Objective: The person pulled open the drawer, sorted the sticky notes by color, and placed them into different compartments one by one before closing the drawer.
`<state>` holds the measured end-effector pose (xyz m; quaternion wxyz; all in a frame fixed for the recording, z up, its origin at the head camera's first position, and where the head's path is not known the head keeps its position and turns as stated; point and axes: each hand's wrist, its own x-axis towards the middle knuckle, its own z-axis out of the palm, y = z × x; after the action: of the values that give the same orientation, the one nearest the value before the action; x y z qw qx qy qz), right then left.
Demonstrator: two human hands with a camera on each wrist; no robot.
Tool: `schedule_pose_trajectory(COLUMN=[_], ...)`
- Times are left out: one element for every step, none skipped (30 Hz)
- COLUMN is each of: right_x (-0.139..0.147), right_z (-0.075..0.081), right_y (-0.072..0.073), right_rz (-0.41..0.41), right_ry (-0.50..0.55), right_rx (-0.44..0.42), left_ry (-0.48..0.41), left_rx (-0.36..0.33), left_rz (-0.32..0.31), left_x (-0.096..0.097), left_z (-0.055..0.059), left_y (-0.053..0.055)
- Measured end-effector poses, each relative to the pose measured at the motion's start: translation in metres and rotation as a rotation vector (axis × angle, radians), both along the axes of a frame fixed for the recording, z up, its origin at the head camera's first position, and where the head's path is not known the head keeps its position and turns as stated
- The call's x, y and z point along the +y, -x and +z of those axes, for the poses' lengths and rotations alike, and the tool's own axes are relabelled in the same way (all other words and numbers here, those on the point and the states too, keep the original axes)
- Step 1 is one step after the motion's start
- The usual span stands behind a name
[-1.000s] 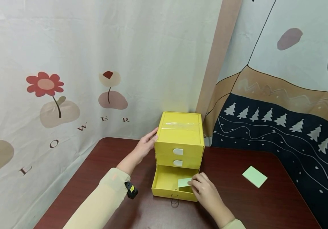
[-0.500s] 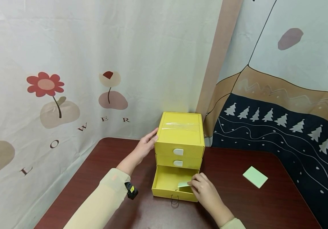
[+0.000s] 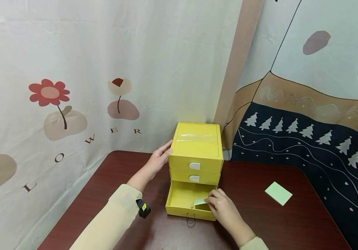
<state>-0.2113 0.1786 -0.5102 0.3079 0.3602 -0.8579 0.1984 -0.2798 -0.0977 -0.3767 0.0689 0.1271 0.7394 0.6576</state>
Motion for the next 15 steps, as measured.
schedule_pose_trajectory(right_x=[-0.0001, -0.0002, -0.0004, -0.0004, -0.0006, -0.0008, -0.0011, -0.0015, -0.0019, -0.0023, -0.0028, -0.0033, -0.0039, -0.0044, -0.0049], right_z=[0.0, -0.0001, -0.0001, -0.0001, 0.0001, 0.0002, 0.0006, 0.0011, 0.0015, 0.002, 0.0026, 0.0032, 0.0037, 0.0043, 0.0048], right_y=[0.0003, 0.0006, 0.001, 0.0013, 0.0016, 0.0019, 0.0022, 0.0024, 0.0026, 0.0027, 0.0028, 0.003, 0.003, 0.003, 0.0032], right_rz=[0.002, 0.006, 0.009, 0.011, 0.013, 0.015, 0.015, 0.013, 0.008, 0.005, 0.001, -0.003, -0.007, -0.012, -0.017], right_ry=[-0.003, -0.005, -0.008, -0.013, -0.019, -0.025, -0.033, -0.043, -0.054, -0.063, -0.072, -0.08, -0.088, -0.098, -0.108], right_rx=[-0.004, -0.006, -0.008, -0.009, -0.007, -0.006, -0.004, -0.002, -0.001, -0.002, -0.005, -0.01, -0.019, -0.025, -0.034], left_ry=[0.0, 0.001, 0.001, 0.001, 0.001, -0.001, -0.003, -0.003, -0.005, -0.007, -0.009, -0.01, -0.01, -0.011, -0.011], left_rx=[0.001, -0.001, -0.003, -0.005, -0.003, -0.004, -0.005, -0.006, -0.006, -0.005, -0.004, -0.004, -0.003, -0.002, -0.001], left_rz=[-0.001, -0.002, -0.003, -0.005, -0.005, -0.006, -0.007, -0.007, -0.006, -0.005, -0.005, -0.005, -0.005, -0.005, -0.006], left_x=[0.0, 0.0, 0.0, 0.0, 0.0001, 0.0001, 0.0001, 0.0001, 0.0001, 0.0001, 0.0001, 0.0, -0.0001, -0.0001, -0.0001], left_z=[0.0001, 0.0001, 0.0001, 0.0001, 0.0001, 0.0, 0.0, 0.0, 0.0, 0.0, 0.0, 0.0, 0.0, 0.0, -0.0001], left_y=[-0.0002, -0.0003, -0.0004, -0.0005, -0.0005, -0.0005, -0.0004, -0.0005, -0.0005, -0.0006, -0.0005, -0.0005, -0.0005, -0.0005, -0.0004])
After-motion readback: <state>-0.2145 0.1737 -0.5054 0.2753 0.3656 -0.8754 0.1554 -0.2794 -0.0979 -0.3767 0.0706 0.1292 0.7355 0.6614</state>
